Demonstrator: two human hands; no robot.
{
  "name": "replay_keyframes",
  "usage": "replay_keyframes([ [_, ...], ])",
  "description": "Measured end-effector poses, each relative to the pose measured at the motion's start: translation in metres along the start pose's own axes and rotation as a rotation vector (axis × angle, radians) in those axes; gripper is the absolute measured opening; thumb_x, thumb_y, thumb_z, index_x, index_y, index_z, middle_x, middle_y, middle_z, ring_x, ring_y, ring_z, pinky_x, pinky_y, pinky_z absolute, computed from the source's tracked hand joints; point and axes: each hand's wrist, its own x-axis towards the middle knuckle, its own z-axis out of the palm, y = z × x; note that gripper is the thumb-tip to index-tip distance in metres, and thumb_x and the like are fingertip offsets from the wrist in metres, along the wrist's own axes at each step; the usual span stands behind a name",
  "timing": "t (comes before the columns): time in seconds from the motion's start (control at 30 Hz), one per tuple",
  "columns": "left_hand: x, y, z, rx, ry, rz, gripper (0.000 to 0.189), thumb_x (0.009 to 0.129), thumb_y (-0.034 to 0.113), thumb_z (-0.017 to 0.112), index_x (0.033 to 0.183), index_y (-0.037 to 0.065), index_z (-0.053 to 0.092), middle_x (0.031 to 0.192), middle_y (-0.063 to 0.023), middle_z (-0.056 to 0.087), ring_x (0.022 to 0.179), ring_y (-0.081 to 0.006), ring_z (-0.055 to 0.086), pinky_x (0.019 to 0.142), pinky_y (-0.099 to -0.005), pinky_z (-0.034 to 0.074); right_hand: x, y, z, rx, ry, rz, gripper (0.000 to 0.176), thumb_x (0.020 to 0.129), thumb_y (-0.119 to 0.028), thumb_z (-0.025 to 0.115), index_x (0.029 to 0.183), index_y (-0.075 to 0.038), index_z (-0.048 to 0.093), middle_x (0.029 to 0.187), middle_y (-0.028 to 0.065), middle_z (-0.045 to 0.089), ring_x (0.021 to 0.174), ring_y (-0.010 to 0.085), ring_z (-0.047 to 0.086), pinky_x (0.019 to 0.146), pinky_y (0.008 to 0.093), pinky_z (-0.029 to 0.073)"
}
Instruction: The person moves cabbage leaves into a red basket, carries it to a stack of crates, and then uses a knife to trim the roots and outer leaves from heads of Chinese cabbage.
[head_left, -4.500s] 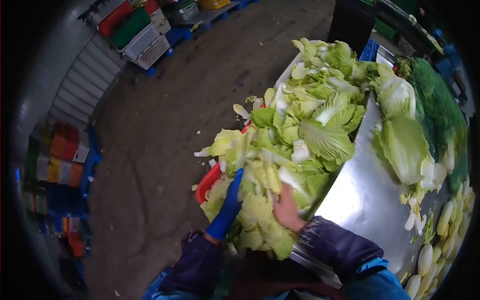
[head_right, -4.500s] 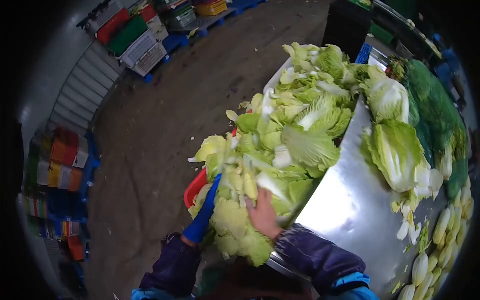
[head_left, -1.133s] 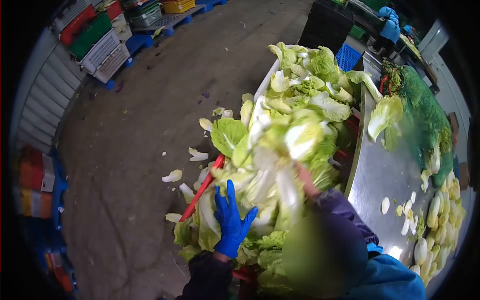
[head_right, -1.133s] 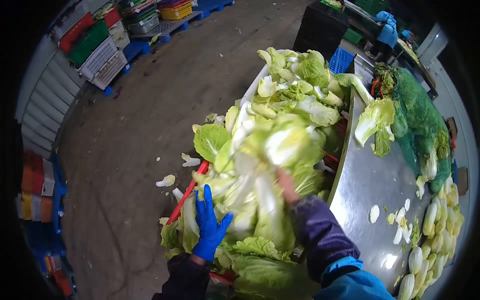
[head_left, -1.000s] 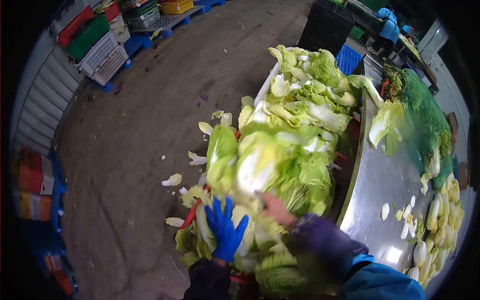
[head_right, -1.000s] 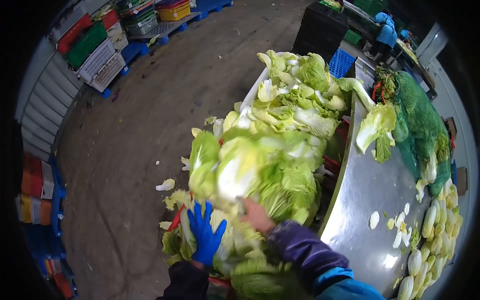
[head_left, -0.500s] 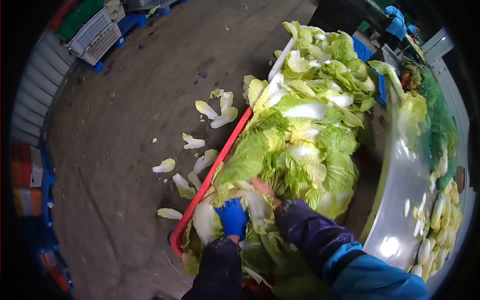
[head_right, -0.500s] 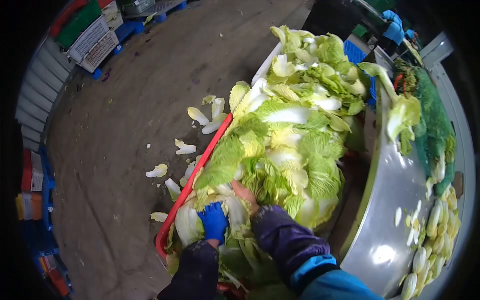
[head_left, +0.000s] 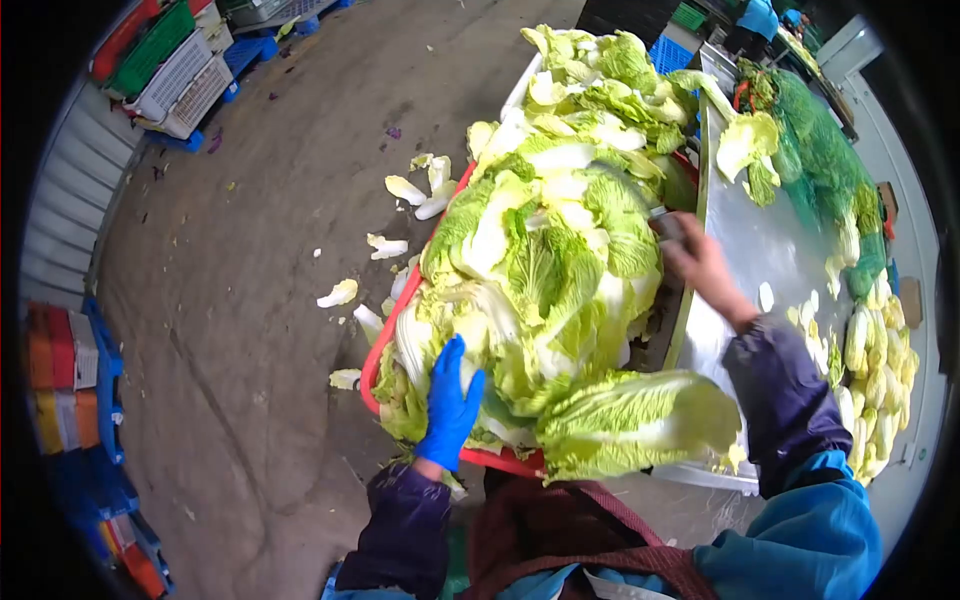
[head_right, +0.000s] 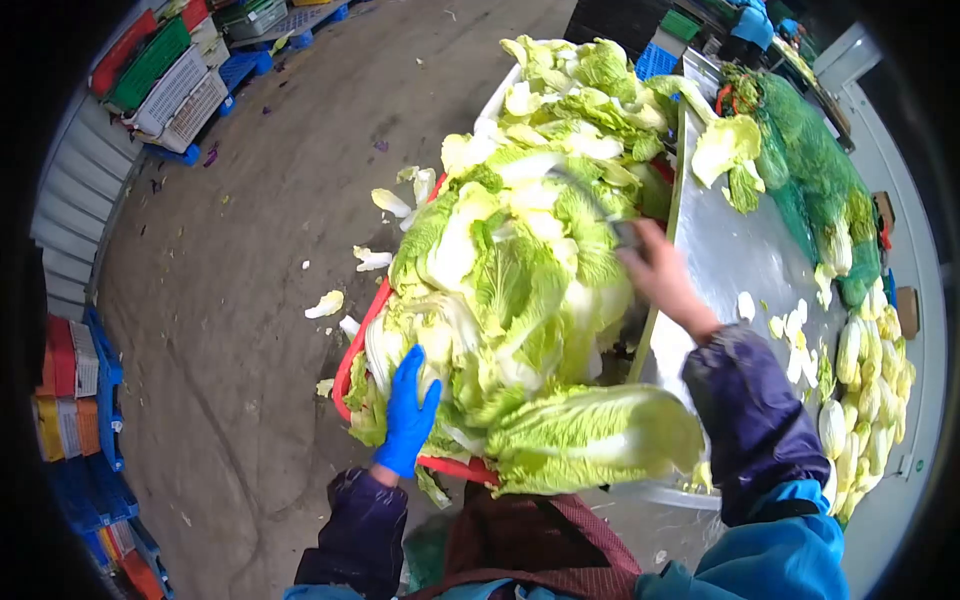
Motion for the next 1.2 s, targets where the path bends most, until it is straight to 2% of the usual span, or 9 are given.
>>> replay_keyframes([
  [0.17,-0.054,0.118,-0.021,-0.248,0.080,0.104,0.082,0.075,0.032,0.068,0.137,0.002,0.024,0.142,-0.0190,0.020,0.130,-0.0363,0.021,0.104,-0.0445,0.021,-0.076,0.119,-0.142,-0.221,0.403,0.201,0.037,0.086,-0.016,0.058,0.119,-0.003,0.048,0.095,0.0109,0.062,0.082,0.0159,0.057,0.072,0.0270,0.044],
  [0.3,-0.044,0.186,0.022,0.233,-0.310,0.251,0.103,0.062,0.044,0.075,0.142,0.017,0.015,0.146,-0.0179,0.008,0.133,-0.0398,0.011,0.099,-0.0603,0.020,-0.188,0.259,-0.212,-0.617,0.059,0.718,0.041,0.087,-0.028,0.051,0.122,-0.005,0.048,0.114,0.0238,0.053,0.103,0.0351,0.053,0.081,0.0387,0.044],
  [0.33,-0.038,0.193,0.034,0.310,-0.362,0.257,0.103,0.061,0.043,0.076,0.142,0.020,0.017,0.146,-0.0172,0.006,0.133,-0.0409,0.012,0.096,-0.0642,0.021,-0.231,0.324,-0.225,-0.981,-0.124,0.290,0.040,0.090,-0.025,0.047,0.122,-0.002,0.048,0.118,0.0256,0.049,0.107,0.0387,0.048,0.086,0.0418,0.042],
  [0.4,-0.029,0.192,0.050,0.315,-0.473,0.158,0.097,0.063,0.043,0.073,0.141,0.021,0.021,0.141,-0.0198,0.025,0.123,-0.0392,0.036,0.091,-0.0564,0.034,-0.224,0.225,-0.187,-0.723,-0.001,0.622,0.042,0.092,-0.019,0.043,0.130,-0.002,0.039,0.127,0.0239,0.042,0.116,0.0350,0.042,0.097,0.0385,0.035],
  [0.53,-0.042,0.097,0.116,-0.208,-0.407,-0.219,0.072,0.072,0.039,0.067,0.132,0.015,0.037,0.114,-0.0205,0.054,0.094,-0.0356,0.057,0.080,-0.0421,0.045,-0.208,0.022,-0.077,0.226,-0.067,0.405,0.058,0.089,-0.020,0.049,0.137,-0.002,0.024,0.140,0.0161,0.030,0.121,0.0245,0.038,0.103,0.0330,0.026],
  [0.67,-0.039,0.034,0.124,-0.491,-0.119,-0.444,0.061,0.074,0.035,0.066,0.119,-0.001,0.046,0.110,-0.0242,0.055,0.100,-0.0361,0.055,0.083,-0.0405,0.044,-0.163,-0.098,0.047,-0.084,-0.321,-0.016,0.070,0.080,-0.013,0.060,0.138,-0.002,0.021,0.140,0.0207,0.026,0.130,0.0351,0.024,0.107,0.0374,0.020],
  [0.87,-0.028,-0.013,-0.069,-0.913,-0.192,-0.425,0.042,0.080,0.007,0.062,0.120,0.002,0.047,0.124,-0.0112,0.048,0.114,-0.0188,0.046,0.093,-0.0306,0.039,-0.150,-0.094,0.258,-0.487,-0.439,0.267,0.094,0.078,-0.059,0.051,0.140,-0.003,0.007,0.139,0.0356,0.007,0.122,0.0571,0.019,0.099,0.0580,0.023],
  [0.97,-0.060,-0.148,-0.155,-0.572,-0.028,0.017,0.036,0.081,-0.002,0.057,0.116,0.004,0.050,0.125,-0.0101,0.049,0.108,-0.0153,0.051,0.088,-0.0278,0.043,-0.162,-0.087,0.294,-0.767,-0.431,0.362,0.100,0.077,-0.058,0.053,0.141,-0.006,-0.004,0.141,0.0332,-0.003,0.127,0.0540,0.011,0.102,0.0586,0.018],
  [1.2,-0.216,-0.303,-0.368,-0.001,-0.019,-0.652,0.036,0.084,0.010,0.057,0.119,0.003,0.052,0.115,-0.0103,0.057,0.101,-0.0174,0.056,0.087,-0.0285,0.044,-0.170,-0.062,0.305,-0.945,-0.416,0.408,0.097,0.077,-0.049,0.060,0.142,-0.010,-0.001,0.143,0.0281,0.000,0.129,0.0472,0.017,0.099,0.0545,0.027],
])
